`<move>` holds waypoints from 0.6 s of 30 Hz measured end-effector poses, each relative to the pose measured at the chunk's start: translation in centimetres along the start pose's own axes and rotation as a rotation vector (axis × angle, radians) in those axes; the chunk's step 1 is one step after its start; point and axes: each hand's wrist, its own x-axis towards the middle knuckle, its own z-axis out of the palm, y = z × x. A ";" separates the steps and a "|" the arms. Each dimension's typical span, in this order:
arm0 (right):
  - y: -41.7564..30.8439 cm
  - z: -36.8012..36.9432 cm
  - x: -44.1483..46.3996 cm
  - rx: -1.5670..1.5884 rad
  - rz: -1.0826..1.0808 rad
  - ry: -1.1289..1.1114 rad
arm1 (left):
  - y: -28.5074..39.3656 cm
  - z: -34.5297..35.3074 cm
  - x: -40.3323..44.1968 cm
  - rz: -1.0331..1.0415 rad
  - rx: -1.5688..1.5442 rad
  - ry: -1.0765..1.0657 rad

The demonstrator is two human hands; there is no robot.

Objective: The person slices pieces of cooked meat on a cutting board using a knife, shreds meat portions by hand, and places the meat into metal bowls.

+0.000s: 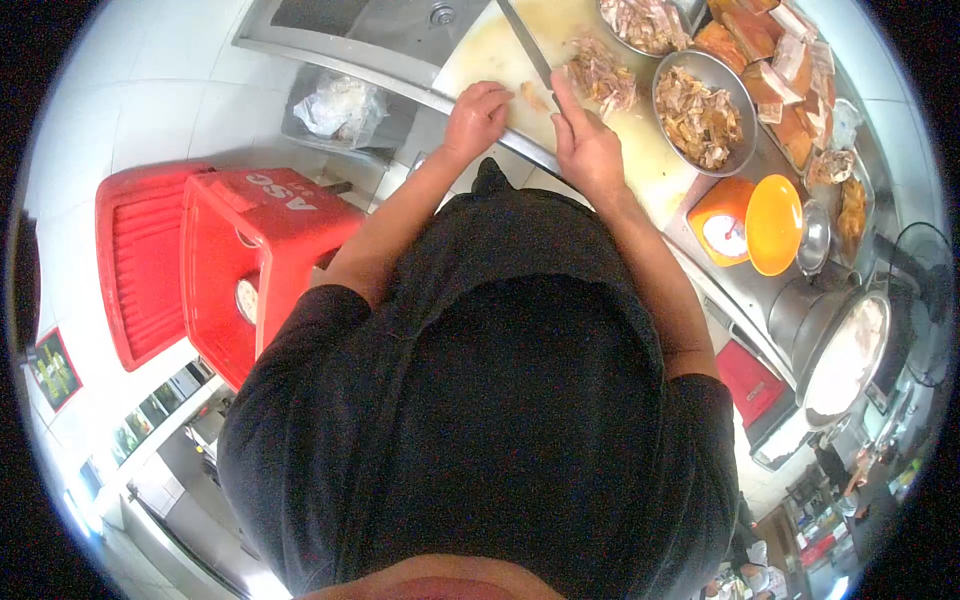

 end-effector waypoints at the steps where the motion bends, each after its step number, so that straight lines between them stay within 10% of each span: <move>1: -0.1 0.2 0.0 -0.005 0.001 -0.006 | 0.2 -0.3 0.0 -0.009 0.004 -0.007; 8: 1.2 1.0 0.6 -0.149 0.344 -0.429 | -0.3 -0.4 0.1 -0.006 -0.037 -0.062; 15: 3.2 1.1 -0.5 0.164 0.217 -0.054 | -0.9 -0.1 1.1 -0.005 -0.048 -0.012; 18: 4.1 0.9 -1.4 0.007 0.279 -0.381 | -0.8 -0.4 1.6 -0.072 -0.086 0.043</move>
